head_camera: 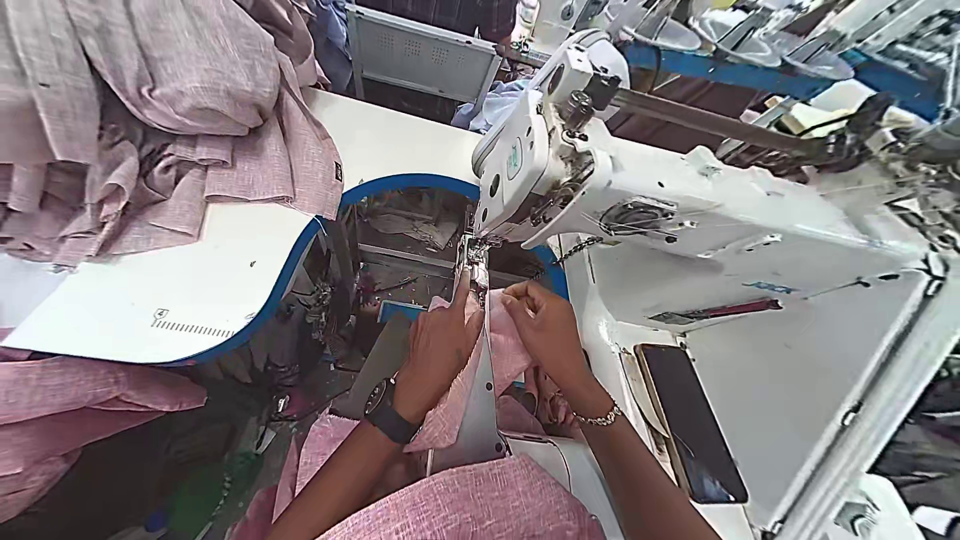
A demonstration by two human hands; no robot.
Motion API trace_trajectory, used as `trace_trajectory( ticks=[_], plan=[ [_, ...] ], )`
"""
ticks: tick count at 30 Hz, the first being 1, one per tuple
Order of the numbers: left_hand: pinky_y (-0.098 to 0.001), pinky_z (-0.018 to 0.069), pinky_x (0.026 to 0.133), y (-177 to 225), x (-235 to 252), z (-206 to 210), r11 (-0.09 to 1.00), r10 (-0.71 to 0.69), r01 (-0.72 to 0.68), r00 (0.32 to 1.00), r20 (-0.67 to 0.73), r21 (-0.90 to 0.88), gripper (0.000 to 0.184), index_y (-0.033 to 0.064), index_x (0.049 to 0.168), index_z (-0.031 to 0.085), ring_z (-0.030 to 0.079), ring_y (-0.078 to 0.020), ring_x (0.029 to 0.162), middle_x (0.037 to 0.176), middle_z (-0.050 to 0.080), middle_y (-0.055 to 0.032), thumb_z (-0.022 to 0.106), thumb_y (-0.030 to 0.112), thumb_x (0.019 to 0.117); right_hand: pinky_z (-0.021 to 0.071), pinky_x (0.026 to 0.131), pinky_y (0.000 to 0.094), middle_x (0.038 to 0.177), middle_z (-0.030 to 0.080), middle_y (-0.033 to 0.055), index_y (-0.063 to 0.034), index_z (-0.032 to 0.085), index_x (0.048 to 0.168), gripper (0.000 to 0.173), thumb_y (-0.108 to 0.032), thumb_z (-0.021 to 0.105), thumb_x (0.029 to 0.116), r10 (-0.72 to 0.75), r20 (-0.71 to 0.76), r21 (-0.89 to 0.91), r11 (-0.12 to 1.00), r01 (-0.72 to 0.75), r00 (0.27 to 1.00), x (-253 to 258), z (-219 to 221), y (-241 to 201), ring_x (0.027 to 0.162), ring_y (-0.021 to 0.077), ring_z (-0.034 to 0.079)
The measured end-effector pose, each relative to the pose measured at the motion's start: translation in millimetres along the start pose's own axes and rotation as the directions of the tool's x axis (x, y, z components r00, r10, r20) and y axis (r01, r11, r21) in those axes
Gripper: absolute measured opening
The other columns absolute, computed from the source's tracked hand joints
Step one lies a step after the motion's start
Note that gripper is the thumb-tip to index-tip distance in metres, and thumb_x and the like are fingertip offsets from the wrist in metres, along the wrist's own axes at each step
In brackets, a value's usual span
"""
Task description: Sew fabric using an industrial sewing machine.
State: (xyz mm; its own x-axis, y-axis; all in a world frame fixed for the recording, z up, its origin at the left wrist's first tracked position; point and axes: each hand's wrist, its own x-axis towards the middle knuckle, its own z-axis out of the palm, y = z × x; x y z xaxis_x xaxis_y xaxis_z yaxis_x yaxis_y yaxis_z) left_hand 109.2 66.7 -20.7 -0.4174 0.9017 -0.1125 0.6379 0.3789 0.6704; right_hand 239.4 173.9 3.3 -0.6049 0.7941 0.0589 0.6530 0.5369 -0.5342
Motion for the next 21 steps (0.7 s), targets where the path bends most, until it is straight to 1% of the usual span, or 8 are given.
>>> trace_trajectory(
  ticks=[3,5,7,9,11,14,16,21],
  plan=[
    [-0.0576,0.0514,0.093,-13,1,6,0.988,0.07,-0.085,0.991,-0.115,-0.131,0.073,0.0006,0.153,0.039,0.068,-0.0409,0.104,0.117,0.068,-0.0253,0.063,0.043,0.098,0.0488,0.087,0.0629,0.099,0.07,0.0275,0.0046,0.07,0.105,0.036,-0.031,0.062,0.1025,0.178,0.217,-0.306,0.946,-0.106,0.96,7,-23,-7,0.101,0.0458,0.067],
    [-0.0552,0.0532,0.088,-19,-4,9,0.978,0.168,-0.184,0.975,-0.145,-0.102,0.062,0.0033,0.143,0.054,0.066,-0.0412,0.106,0.13,0.059,-0.0266,0.062,0.045,0.0981,0.0482,0.083,0.0646,0.092,0.069,0.0285,0.0051,0.07,0.096,0.031,-0.023,0.06,0.1032,0.149,0.114,-0.333,0.937,-0.103,0.982,3,-34,2,0.097,0.0479,0.067],
    [-0.0533,0.0552,0.086,-22,-12,15,0.967,0.252,-0.255,0.948,-0.195,0.011,0.05,0.0103,0.14,0.062,0.064,-0.0428,0.111,0.141,0.054,-0.0264,0.049,0.042,0.1036,0.0504,0.071,0.0613,0.078,0.07,0.0229,0.0026,0.073,0.09,0.022,-0.015,0.063,0.0985,-0.13,-0.102,-0.239,0.966,0.102,0.986,-9,-30,6,0.079,0.0428,0.07],
    [-0.055,0.0524,0.088,-24,-13,19,0.947,0.322,-0.308,0.912,-0.252,0.095,0.04,0.0094,0.135,0.067,0.06,-0.0429,0.121,0.152,0.05,-0.0214,0.044,0.025,0.1052,0.0562,0.069,0.055,0.083,0.075,0.0172,-0.0001,0.079,0.096,0.019,-0.012,0.064,0.0949,-0.341,-0.206,-0.136,0.938,0.319,0.917,-19,-13,1,0.077,0.0349,0.073],
    [-0.0584,0.0467,0.102,-27,-5,19,0.931,0.366,-0.35,0.894,-0.259,0.106,0.039,0.0028,0.135,0.065,0.058,-0.0388,0.131,0.149,0.056,-0.0164,0.043,0.014,0.1043,0.0585,0.07,0.0442,0.093,0.078,0.0135,-0.0023,0.08,0.095,0.021,-0.012,0.061,0.0932,-0.446,-0.244,-0.038,0.892,0.451,0.861,-18,6,0,0.082,0.0268,0.076],
    [-0.0627,0.0376,0.111,-29,2,18,0.922,0.388,-0.372,0.885,-0.258,0.112,0.04,0.0006,0.134,0.063,0.053,-0.037,0.138,0.144,0.061,-0.0148,0.042,0.019,0.1053,0.0582,0.081,0.0345,0.119,0.075,0.014,-0.0007,0.076,0.088,0.024,-0.015,0.057,0.0937,-0.414,-0.168,0.149,0.887,0.438,0.895,-17,18,7,0.096,0.0194,0.075],
    [-0.0633,0.0422,0.106,-26,6,16,0.904,0.426,-0.392,0.853,-0.3,0.169,0.034,0.0006,0.123,0.069,0.053,-0.0422,0.136,0.142,0.061,-0.0176,0.047,0.017,0.1033,0.0546,0.076,0.031,0.125,0.072,0.0163,-0.0001,0.067,0.077,0.023,-0.015,0.055,0.0897,-0.391,-0.118,0.219,0.886,0.408,0.913,-12,17,8,0.092,0.0154,0.073],
    [-0.0455,0.0498,0.107,-24,-1,17,0.9,0.432,-0.425,0.843,-0.32,0.096,0.031,-0.0036,0.121,0.07,0.06,-0.0386,0.129,0.139,0.063,-0.0213,0.047,0.009,0.1034,0.0486,0.069,0.0238,0.141,0.061,0.021,-0.0028,0.056,0.066,0.018,-0.014,0.056,0.0803,-0.401,0.047,0.35,0.865,0.36,0.915,-17,10,10,0.091,0.0084,0.065]
  ],
)
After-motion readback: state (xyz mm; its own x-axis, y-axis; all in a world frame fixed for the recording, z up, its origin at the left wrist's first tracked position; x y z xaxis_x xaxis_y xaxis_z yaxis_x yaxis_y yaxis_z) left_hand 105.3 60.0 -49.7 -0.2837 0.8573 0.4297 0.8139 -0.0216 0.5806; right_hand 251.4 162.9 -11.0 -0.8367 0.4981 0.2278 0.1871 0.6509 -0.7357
